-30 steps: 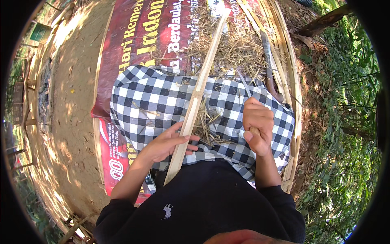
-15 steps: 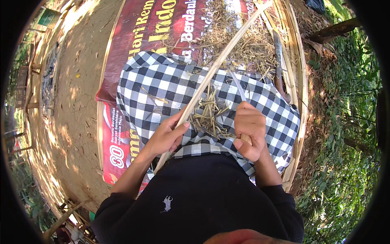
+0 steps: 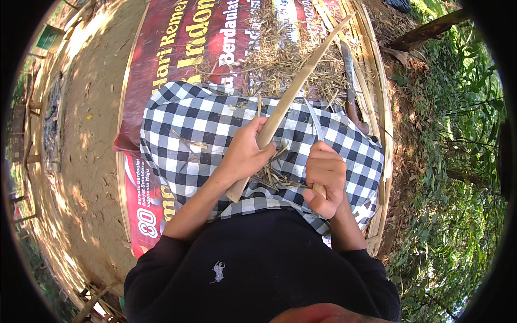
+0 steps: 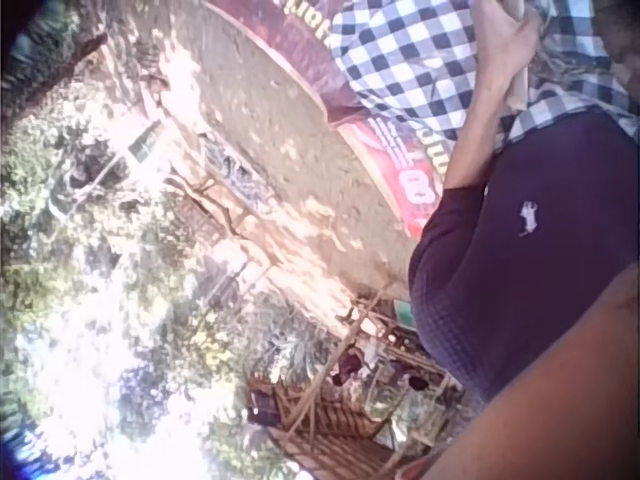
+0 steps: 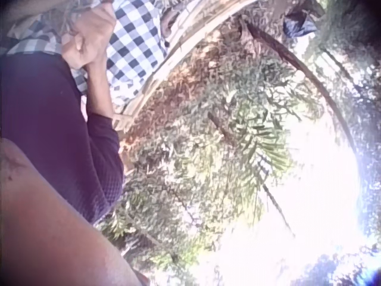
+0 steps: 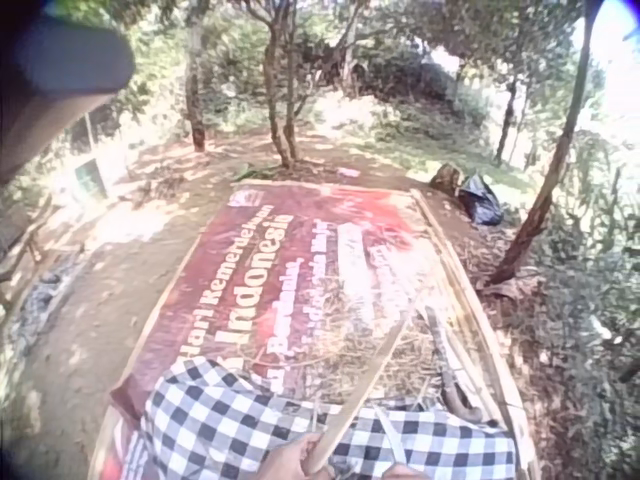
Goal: The person scrapes a strip of bamboo with a curved blade, removing fibers and smoothing the surface while resting the material on their lap.
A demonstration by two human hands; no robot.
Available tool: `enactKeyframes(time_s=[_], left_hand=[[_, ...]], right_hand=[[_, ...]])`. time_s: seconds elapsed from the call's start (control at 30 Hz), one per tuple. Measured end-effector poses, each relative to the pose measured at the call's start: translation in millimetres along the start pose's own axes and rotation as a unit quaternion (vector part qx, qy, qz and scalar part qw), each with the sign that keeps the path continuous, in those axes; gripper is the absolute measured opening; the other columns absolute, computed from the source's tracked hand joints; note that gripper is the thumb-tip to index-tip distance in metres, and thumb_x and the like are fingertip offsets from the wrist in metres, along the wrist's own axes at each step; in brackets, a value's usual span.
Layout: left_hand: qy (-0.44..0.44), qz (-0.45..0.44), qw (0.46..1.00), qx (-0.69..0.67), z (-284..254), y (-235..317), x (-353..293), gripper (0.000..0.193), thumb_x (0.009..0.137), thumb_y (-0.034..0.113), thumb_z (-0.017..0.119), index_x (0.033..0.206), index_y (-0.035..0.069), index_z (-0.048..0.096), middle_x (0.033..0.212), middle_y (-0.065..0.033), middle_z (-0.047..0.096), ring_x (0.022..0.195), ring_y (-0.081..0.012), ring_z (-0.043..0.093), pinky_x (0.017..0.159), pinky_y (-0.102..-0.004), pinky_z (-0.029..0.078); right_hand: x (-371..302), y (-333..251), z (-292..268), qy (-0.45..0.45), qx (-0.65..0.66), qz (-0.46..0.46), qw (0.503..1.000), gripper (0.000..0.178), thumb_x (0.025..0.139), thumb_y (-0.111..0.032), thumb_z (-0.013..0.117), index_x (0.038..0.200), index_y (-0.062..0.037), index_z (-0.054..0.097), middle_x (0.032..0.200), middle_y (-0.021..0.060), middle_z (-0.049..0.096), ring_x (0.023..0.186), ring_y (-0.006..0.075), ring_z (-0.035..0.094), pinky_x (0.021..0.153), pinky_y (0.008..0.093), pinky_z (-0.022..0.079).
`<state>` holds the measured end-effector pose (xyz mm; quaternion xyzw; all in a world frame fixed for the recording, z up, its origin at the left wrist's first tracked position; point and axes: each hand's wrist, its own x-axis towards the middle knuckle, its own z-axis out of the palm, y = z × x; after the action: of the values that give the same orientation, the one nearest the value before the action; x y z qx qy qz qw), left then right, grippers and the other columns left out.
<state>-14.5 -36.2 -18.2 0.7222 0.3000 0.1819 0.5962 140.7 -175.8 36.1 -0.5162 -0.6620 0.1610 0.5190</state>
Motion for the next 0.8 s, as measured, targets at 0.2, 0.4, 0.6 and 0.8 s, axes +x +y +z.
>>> enactKeyframes(time_s=[0.2, 0.4, 0.6, 0.8], left_hand=[[-0.061, -0.164, 0.968, -0.179, -11, -18, -6, 0.037, 0.096, 0.022, 0.061, 0.120, -0.006, 0.056, 0.088, -0.0103, 0.062, 0.068, -0.0173, 0.061, 0.060, -0.0313, 0.049], [-0.085, -0.286, 0.867, -0.399, -19, -20, -21, 0.038, 0.105, 0.031, 0.048, 0.119, -0.003, 0.055, 0.084, -0.0044, 0.060, 0.061, -0.0115, 0.058, 0.050, -0.0265, 0.048], [-0.100, -0.314, 0.903, -0.275, -24, -7, -31, 0.045, 0.108, 0.039, 0.042, 0.119, -0.002, 0.056, 0.084, -0.0063, 0.063, 0.068, -0.0128, 0.064, 0.059, -0.0262, 0.053], [-0.103, -0.304, 0.933, -0.164, -28, 11, -31, 0.051, 0.107, 0.048, 0.038, 0.109, 0.002, 0.060, 0.063, 0.0001, 0.054, 0.043, -0.0079, 0.050, 0.041, -0.0199, 0.043]], right_hand=[[-8, 9, 5, -0.001, 0.018, 0.016, 1.000, 0.033, 0.062, -0.031, 0.059, 0.052, -0.0063, 0.039, 0.050, 0.0049, 0.038, 0.047, 0.0242, 0.035, 0.057, 0.0362, 0.031], [-6, 10, 26, -0.012, 0.063, -0.009, 0.998, 0.028, 0.054, -0.027, 0.057, 0.052, -0.0067, 0.038, 0.050, 0.0055, 0.036, 0.046, 0.0261, 0.034, 0.057, 0.0368, 0.031], [-1, 13, 21, -0.001, 0.052, -0.002, 0.999, 0.030, 0.059, -0.027, 0.058, 0.052, -0.0064, 0.038, 0.050, 0.0055, 0.036, 0.046, 0.0259, 0.034, 0.057, 0.0370, 0.031], [-2, 11, 17, -0.008, 0.053, -0.020, 0.998, 0.027, 0.057, -0.026, 0.060, 0.052, -0.0068, 0.041, 0.050, 0.0051, 0.037, 0.046, 0.0256, 0.035, 0.055, 0.0368, 0.031]])
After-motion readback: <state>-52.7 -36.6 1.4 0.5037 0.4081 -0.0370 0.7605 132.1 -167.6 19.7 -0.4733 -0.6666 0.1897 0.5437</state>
